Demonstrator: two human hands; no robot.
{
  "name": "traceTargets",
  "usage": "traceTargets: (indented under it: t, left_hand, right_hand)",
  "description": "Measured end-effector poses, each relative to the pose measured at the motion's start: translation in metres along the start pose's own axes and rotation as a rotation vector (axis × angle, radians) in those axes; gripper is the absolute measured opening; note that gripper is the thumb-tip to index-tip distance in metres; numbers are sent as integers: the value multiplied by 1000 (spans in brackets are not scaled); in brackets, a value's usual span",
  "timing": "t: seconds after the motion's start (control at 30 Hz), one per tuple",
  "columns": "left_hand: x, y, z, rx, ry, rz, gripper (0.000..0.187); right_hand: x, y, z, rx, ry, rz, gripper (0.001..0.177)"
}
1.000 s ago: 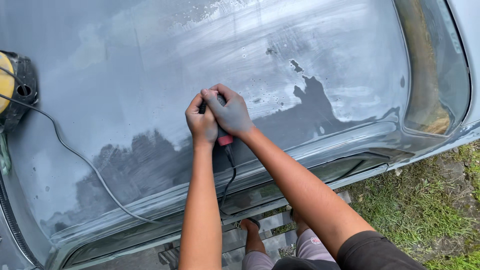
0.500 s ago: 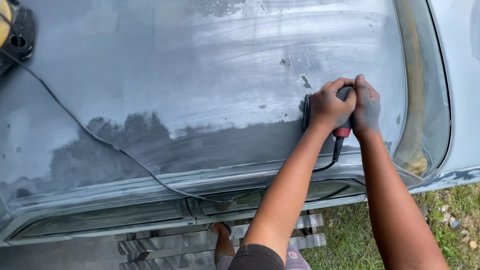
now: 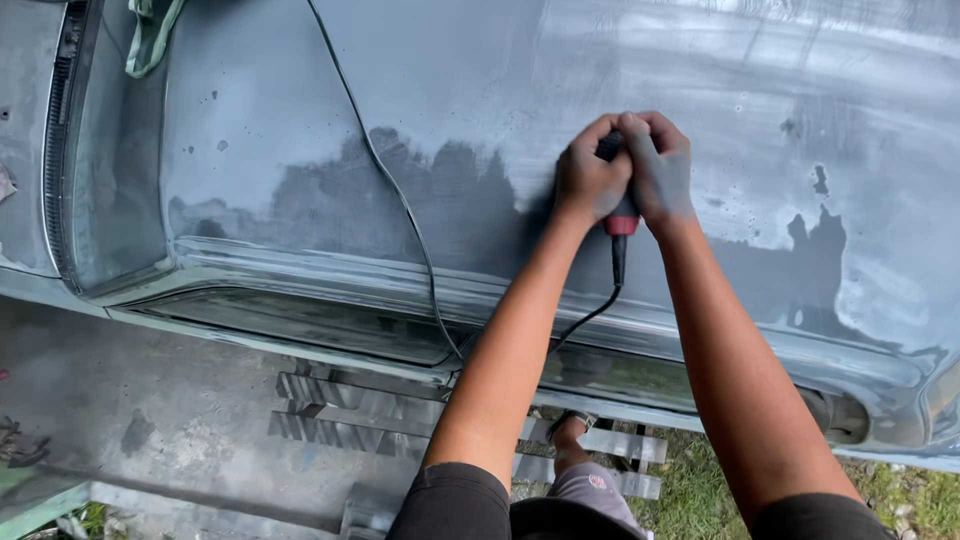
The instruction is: The person uses a red electric sander to smooth the surface of a car hood. They move the tool across the hood in various patterns, occasionally using their left hand to feel the surface or steady the tool.
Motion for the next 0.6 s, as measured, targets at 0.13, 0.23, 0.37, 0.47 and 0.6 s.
traceTargets:
  t: [0.13, 0.23, 0.37, 0.47, 0.6]
  left_hand:
    - [-101, 30, 33, 221, -66, -199, 16]
    - [-163, 46, 51, 365, -109, -197, 25]
    - [-192, 69, 47, 323, -100, -140, 27]
    - [-156, 56, 42, 308, -71, -162, 25]
    - [-57, 33, 27, 326, 48, -191, 23]
  right_hand:
    - [115, 38, -32, -66, 112, 33, 21]
    - [173, 46, -54, 8, 36, 39, 30]
    - [179, 67, -83, 166, 93, -34, 39]
    - [142, 71, -74, 222, 100, 23, 43]
    - [58, 52, -48, 240, -29, 11, 43]
Point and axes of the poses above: each hand's wrist, its own z-axis towards the middle knuckle, its own x-axis out of the palm, y = z × x, the point moved 3 cm from there along z, towards the middle knuckle, and after that the axes turned 6 degrees about -y, right-handed, at the moved point
